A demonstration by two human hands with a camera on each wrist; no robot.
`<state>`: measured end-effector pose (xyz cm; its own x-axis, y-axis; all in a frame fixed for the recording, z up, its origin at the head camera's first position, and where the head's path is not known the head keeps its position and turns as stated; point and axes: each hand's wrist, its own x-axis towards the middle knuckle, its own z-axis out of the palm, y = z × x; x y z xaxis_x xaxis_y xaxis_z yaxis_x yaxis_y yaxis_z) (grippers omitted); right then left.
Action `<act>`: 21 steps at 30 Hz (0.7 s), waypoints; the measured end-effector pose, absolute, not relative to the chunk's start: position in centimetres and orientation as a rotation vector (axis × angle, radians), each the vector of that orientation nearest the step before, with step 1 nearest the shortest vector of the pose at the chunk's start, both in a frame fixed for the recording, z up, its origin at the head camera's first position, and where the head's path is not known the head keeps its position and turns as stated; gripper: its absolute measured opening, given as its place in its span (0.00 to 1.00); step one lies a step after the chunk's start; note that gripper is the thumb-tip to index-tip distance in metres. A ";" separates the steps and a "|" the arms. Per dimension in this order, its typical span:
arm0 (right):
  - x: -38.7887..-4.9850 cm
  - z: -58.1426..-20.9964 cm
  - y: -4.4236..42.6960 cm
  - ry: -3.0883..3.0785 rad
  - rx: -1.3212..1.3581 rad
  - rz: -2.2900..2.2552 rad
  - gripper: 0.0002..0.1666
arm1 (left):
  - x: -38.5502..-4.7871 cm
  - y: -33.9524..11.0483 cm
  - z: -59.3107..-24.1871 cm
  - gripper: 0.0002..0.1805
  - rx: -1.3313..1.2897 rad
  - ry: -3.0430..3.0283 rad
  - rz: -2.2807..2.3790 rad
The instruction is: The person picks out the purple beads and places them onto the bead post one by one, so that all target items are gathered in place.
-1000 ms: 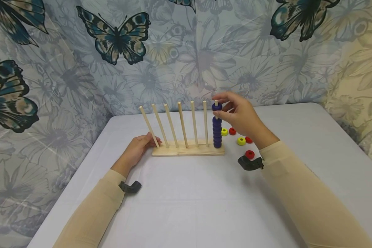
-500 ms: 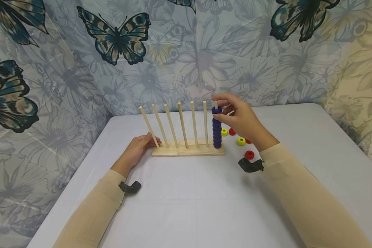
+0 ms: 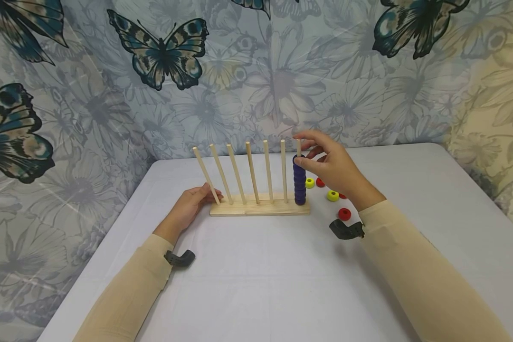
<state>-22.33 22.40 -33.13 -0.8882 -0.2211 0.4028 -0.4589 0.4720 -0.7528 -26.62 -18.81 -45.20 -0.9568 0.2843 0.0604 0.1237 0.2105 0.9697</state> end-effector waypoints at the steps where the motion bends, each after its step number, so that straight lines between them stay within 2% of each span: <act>1: -22.3 -33.2 22.4 -2.471 0.583 1.377 0.30 | -26.6 -18.8 -45.2 0.35 0.393 2.338 1.855; 13: -22.0 -33.4 22.6 -2.487 0.577 1.358 0.32 | -26.7 -18.7 -45.4 0.35 0.391 2.331 1.854; 21: -21.8 -33.5 23.0 -2.576 0.588 1.280 0.29 | -26.2 -18.8 -45.7 0.36 0.385 2.299 1.851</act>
